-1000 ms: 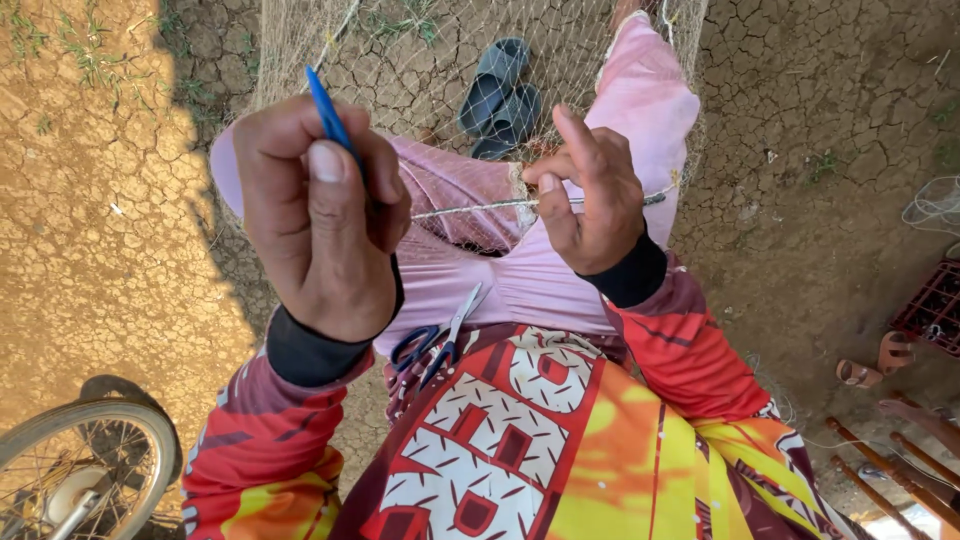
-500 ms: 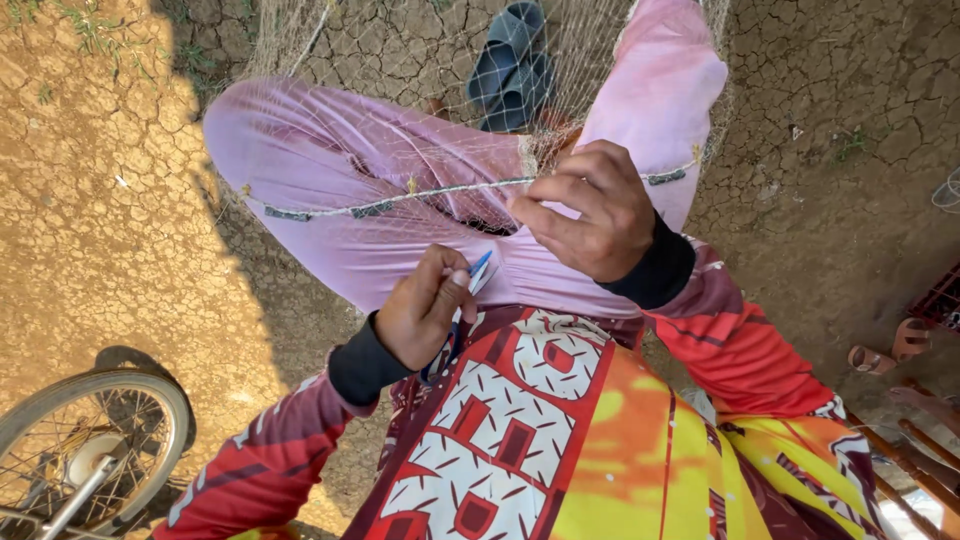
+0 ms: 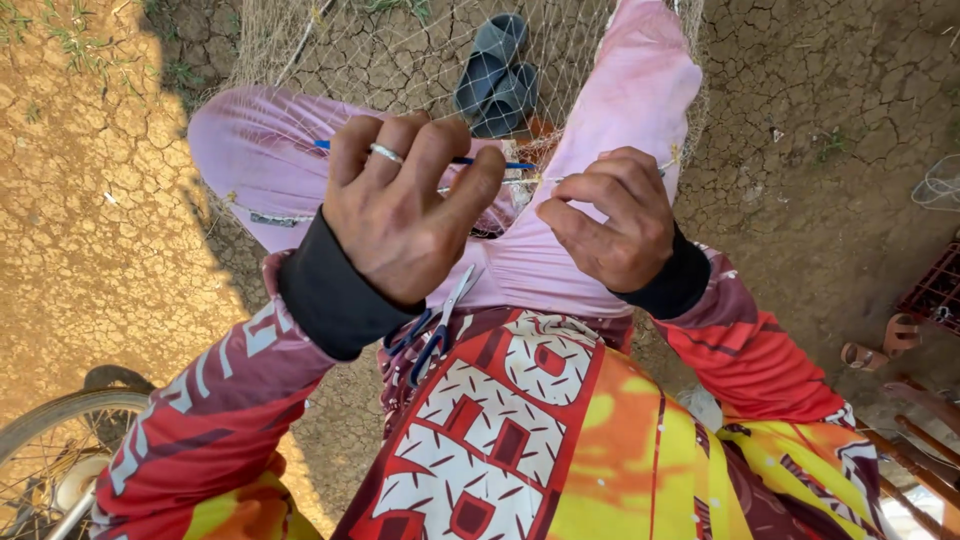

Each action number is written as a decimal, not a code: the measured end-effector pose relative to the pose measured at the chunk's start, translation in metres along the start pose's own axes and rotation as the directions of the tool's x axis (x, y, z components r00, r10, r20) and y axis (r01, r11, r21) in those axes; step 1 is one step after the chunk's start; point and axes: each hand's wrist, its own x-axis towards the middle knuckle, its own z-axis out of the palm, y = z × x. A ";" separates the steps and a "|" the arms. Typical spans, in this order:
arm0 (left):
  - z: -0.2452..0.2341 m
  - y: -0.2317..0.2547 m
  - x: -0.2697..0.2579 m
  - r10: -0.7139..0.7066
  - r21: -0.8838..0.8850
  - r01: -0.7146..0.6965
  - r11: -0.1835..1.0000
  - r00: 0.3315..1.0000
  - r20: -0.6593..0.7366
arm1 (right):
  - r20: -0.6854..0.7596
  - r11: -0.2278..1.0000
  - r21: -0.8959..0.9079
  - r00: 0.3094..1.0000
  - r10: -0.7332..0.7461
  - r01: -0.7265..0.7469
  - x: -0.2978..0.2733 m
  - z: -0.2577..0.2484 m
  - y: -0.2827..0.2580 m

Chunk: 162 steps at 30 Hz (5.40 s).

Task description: Repairing a fishing net using scissors and a netting needle while sitting on the ground.

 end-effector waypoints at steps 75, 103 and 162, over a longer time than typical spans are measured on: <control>0.072 0.077 -0.055 -0.594 -0.834 -0.163 0.527 0.632 -0.498 | -0.131 0.645 0.690 0.818 0.560 -0.330 0.004 0.045 -0.012; 0.056 0.067 -0.112 -0.337 -0.701 0.505 0.503 0.862 0.379 | -0.075 0.717 0.620 0.885 0.459 -0.319 -0.016 0.032 -0.036; 0.085 0.025 -0.019 -0.456 -0.788 0.218 0.575 0.886 -0.088 | -0.149 0.345 0.909 0.590 0.793 -0.234 0.005 0.090 -0.032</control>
